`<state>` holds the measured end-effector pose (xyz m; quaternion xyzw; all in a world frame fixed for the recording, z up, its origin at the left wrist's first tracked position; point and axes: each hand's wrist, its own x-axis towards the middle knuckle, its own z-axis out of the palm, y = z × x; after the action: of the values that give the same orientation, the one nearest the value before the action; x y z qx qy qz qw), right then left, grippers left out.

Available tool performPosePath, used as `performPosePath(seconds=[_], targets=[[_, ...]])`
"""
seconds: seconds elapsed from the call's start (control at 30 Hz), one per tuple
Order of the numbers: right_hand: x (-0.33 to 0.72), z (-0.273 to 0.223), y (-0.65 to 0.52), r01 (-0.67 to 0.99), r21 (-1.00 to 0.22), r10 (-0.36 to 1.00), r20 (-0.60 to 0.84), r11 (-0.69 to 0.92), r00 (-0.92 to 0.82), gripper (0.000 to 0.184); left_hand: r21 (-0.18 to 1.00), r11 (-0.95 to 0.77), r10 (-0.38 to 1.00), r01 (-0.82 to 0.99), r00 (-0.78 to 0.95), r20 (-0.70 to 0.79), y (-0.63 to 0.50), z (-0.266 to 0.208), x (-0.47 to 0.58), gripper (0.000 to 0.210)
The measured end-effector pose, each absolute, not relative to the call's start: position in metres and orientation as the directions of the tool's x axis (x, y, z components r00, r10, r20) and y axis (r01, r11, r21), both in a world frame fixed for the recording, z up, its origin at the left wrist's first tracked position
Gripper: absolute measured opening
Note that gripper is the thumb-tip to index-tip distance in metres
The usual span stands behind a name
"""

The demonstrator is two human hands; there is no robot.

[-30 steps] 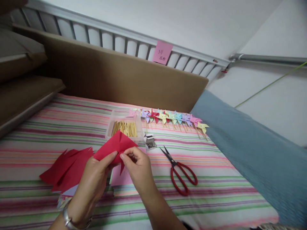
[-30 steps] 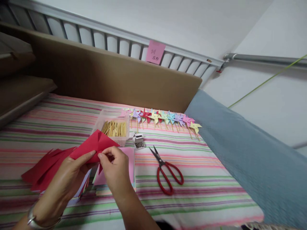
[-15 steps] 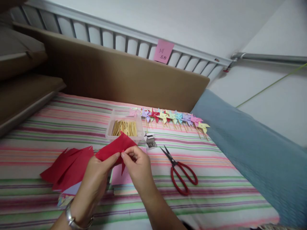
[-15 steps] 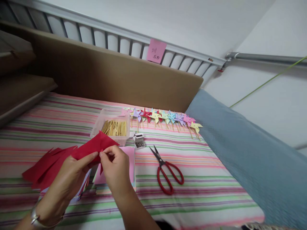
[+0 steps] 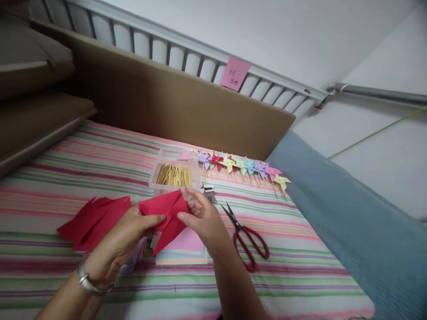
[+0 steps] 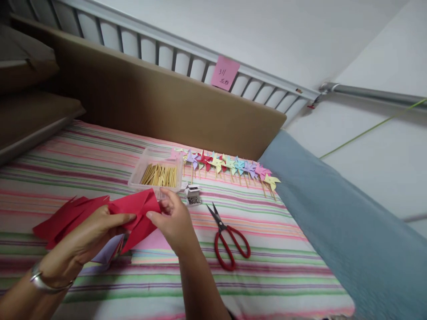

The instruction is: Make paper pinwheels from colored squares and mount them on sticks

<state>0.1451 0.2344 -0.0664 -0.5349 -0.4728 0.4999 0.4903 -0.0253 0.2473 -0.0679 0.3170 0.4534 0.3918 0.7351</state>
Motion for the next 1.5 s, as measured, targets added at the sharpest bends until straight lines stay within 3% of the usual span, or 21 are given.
performPosePath(seconds=[0.1, 0.23, 0.4, 0.73, 1.0, 1.13, 1.23, 1.37, 1.5], targets=[[0.141, -0.075, 0.235, -0.141, -0.977, 0.986, -0.15, -0.159, -0.072, 0.068, 0.846, 0.479, 0.862, -0.235, 0.309, -0.402, 0.245, -0.069, -0.022, 0.021], [0.139, -0.079, 0.234, -0.154, -0.97, 0.978, -0.172, -0.189, -0.114, 0.068, 0.858, 0.47, 0.864, -0.208, 0.309, -0.398, 0.243, -0.07, -0.019, 0.018], [0.139, -0.077, 0.234, -0.071, -0.987, 0.987, -0.136, -0.142, -0.082, 0.065, 0.842, 0.486, 0.86, -0.235, 0.301, -0.413, 0.243, -0.07, -0.016, 0.018], [0.129, -0.076, 0.234, -0.294, -0.953, 0.985, -0.116, -0.074, 0.128, 0.064, 0.775, 0.469, 0.88, -0.423, 0.295, -0.372, 0.244, -0.082, -0.006, 0.02], [0.115, -0.077, 0.233, -0.339, -0.939, 0.99, -0.103, -0.064, 0.098, 0.057, 0.803, 0.383, 0.924, -0.457, 0.189, -0.334, 0.251, -0.081, -0.013, 0.016], [0.117, -0.086, 0.233, -0.129, -0.988, 0.987, -0.096, -0.079, 0.13, 0.067, 0.825, 0.335, 0.94, -0.455, 0.106, -0.323, 0.256, -0.07, -0.032, 0.016], [0.118, -0.087, 0.229, 0.185, -0.974, 0.968, 0.167, 0.133, 0.186, 0.05, 0.83, 0.341, 0.935, -0.442, 0.065, -0.349, 0.259, -0.063, -0.043, 0.018], [0.118, -0.079, 0.222, 0.528, -0.718, 0.848, 0.53, 0.454, -0.008, 0.032, 0.823, 0.358, 0.931, -0.442, 0.096, -0.353, 0.26, -0.059, -0.051, 0.018], [0.117, -0.077, 0.221, 0.624, -0.552, 0.781, 0.605, 0.553, -0.157, 0.028, 0.81, 0.404, 0.912, -0.425, 0.111, -0.396, 0.26, -0.06, -0.056, 0.016]])
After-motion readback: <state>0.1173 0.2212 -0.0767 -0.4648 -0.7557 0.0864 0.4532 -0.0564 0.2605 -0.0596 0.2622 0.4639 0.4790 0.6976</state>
